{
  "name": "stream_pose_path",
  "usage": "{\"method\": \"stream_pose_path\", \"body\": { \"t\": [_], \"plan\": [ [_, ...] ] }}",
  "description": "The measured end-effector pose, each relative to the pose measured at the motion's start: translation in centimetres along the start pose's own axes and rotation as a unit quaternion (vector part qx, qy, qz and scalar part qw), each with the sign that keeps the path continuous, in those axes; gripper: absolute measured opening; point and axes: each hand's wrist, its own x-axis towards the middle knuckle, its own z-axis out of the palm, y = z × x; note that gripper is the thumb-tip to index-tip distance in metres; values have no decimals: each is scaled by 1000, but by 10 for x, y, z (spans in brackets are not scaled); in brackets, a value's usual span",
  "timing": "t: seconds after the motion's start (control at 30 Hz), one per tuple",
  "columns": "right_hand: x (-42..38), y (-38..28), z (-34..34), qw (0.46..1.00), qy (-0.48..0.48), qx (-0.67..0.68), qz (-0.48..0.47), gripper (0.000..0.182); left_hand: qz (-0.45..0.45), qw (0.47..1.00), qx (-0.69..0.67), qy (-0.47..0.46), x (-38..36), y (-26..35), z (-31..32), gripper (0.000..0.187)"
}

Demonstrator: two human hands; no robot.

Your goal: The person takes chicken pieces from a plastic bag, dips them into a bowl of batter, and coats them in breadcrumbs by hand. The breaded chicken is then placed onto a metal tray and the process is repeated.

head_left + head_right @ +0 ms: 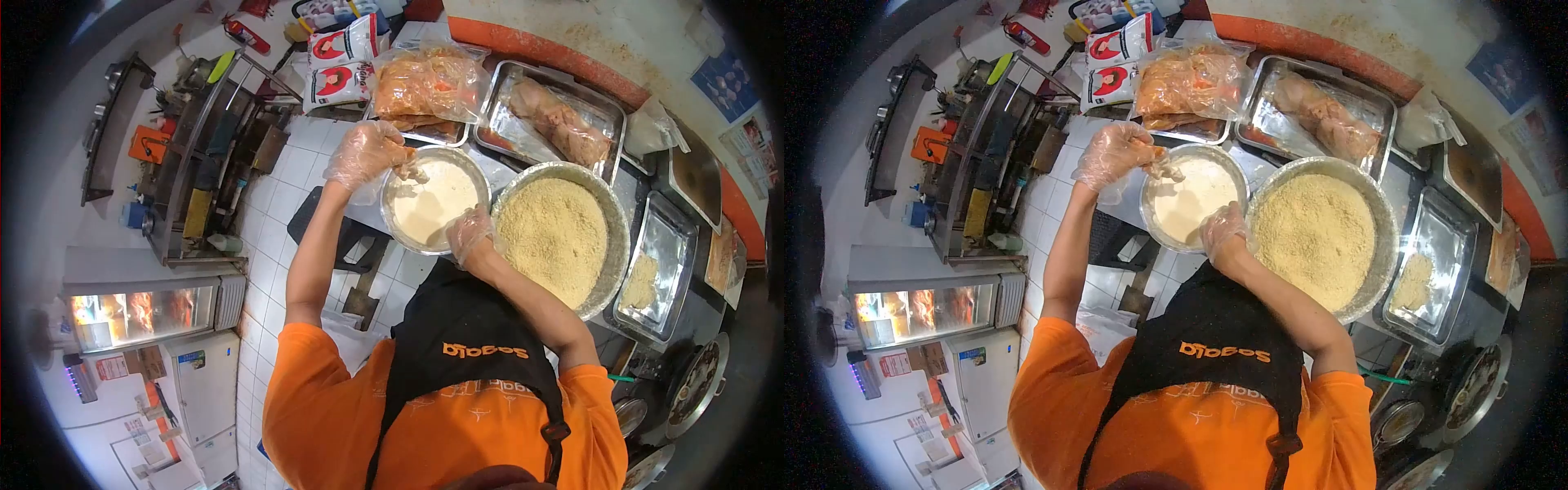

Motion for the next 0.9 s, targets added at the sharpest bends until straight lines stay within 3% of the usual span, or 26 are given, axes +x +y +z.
{"method": "stream_pose_path", "body": {
  "t": [0.03,0.1,0.23,0.3,0.33,0.4,0.53,0.6,0.63,0.73,0.77,0.83,0.9],
  "plan": [
    [1,2,-4,1000,0,1,3,18,-5,999,-28,-26,1,-2,2,32],
    [4,11,-12,993,-88,51,58,21,6,1000,0,-15,-1,-4,9,31],
    [-8,29,-23,985,-93,135,61,22,-3,1000,6,1,0,-6,19,30],
    [-20,36,-21,949,107,277,109,19,-4,1000,2,-20,-3,-5,25,32],
    [-27,44,-24,948,109,275,114,19,0,1000,7,-24,-1,-8,25,30],
    [-48,58,-35,871,192,411,191,27,21,999,43,-20,-2,-4,24,30],
    [-94,95,-31,877,139,320,330,45,-18,998,-22,-58,-12,23,24,30],
    [-106,95,0,904,115,114,395,62,-3,993,-89,-74,-11,36,27,26],
    [-111,91,9,901,112,108,404,62,-5,985,-152,-87,-11,43,29,23],
    [-112,89,8,866,-120,187,448,49,74,984,-139,-77,-11,88,30,21],
    [-119,95,22,866,-115,181,453,49,128,980,-136,-62,-7,98,32,22],
    [-142,102,61,825,-17,361,435,46,186,970,-142,-59,0,112,47,23],
    [-161,120,42,859,2,326,394,52,280,953,-109,-39,-6,151,60,22]
  ]
}}
